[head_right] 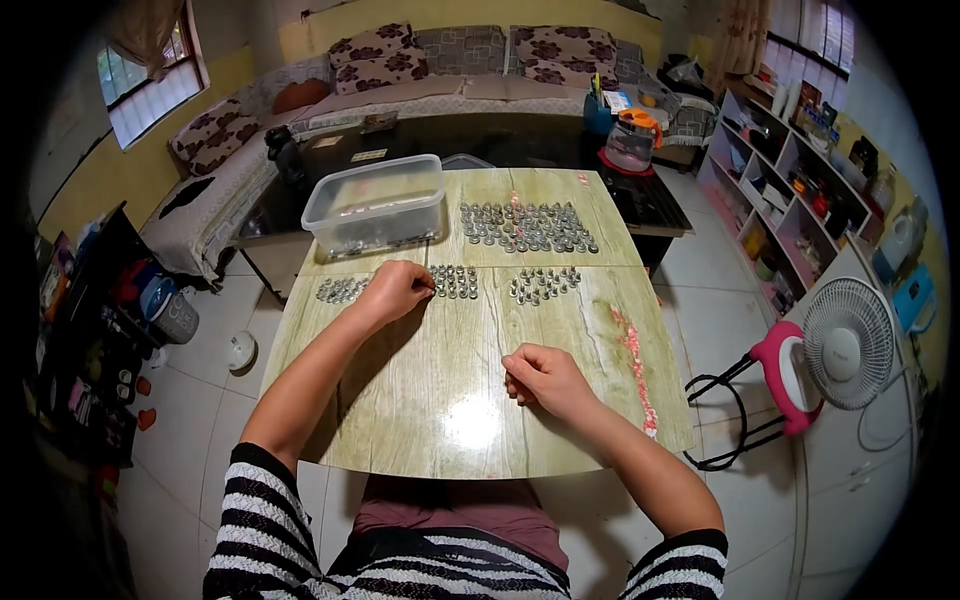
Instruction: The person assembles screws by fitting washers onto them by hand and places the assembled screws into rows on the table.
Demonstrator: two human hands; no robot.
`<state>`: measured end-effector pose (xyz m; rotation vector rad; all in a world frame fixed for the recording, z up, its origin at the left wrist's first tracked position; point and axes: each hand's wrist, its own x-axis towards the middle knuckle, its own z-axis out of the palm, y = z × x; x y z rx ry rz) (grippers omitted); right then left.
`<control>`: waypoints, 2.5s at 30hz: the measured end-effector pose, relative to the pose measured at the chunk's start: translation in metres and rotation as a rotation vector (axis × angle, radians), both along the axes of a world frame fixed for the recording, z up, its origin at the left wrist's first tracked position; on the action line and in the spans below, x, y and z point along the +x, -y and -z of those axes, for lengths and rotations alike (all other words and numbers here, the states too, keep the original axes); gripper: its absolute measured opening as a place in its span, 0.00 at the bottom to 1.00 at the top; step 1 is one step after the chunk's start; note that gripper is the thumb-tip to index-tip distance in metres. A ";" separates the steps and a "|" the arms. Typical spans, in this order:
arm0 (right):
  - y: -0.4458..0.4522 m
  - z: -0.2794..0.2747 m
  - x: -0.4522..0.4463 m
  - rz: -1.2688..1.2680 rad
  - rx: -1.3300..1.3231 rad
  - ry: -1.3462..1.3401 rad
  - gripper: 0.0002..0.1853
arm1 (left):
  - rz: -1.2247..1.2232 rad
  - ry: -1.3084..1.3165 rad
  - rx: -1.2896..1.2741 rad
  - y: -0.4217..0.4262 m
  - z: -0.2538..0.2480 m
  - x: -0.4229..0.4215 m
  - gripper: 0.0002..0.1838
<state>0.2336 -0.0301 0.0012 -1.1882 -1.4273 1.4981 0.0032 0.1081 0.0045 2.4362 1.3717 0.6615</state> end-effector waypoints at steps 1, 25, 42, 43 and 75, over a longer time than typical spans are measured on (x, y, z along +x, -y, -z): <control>0.000 0.000 0.000 -0.005 0.002 0.004 0.12 | 0.003 0.002 0.004 -0.001 0.001 0.000 0.06; -0.104 0.020 0.086 0.571 0.616 0.629 0.08 | -0.153 0.163 0.033 0.045 -0.021 -0.055 0.07; -0.104 0.011 0.080 0.639 0.443 0.242 0.04 | -0.273 0.166 -0.045 0.039 -0.005 -0.105 0.11; -0.101 0.008 0.077 0.597 0.454 0.170 0.03 | -0.243 0.164 -0.043 0.037 -0.004 -0.101 0.11; -0.022 -0.004 -0.061 0.085 0.348 -0.032 0.04 | 0.090 1.030 -0.717 0.106 0.004 -0.001 0.11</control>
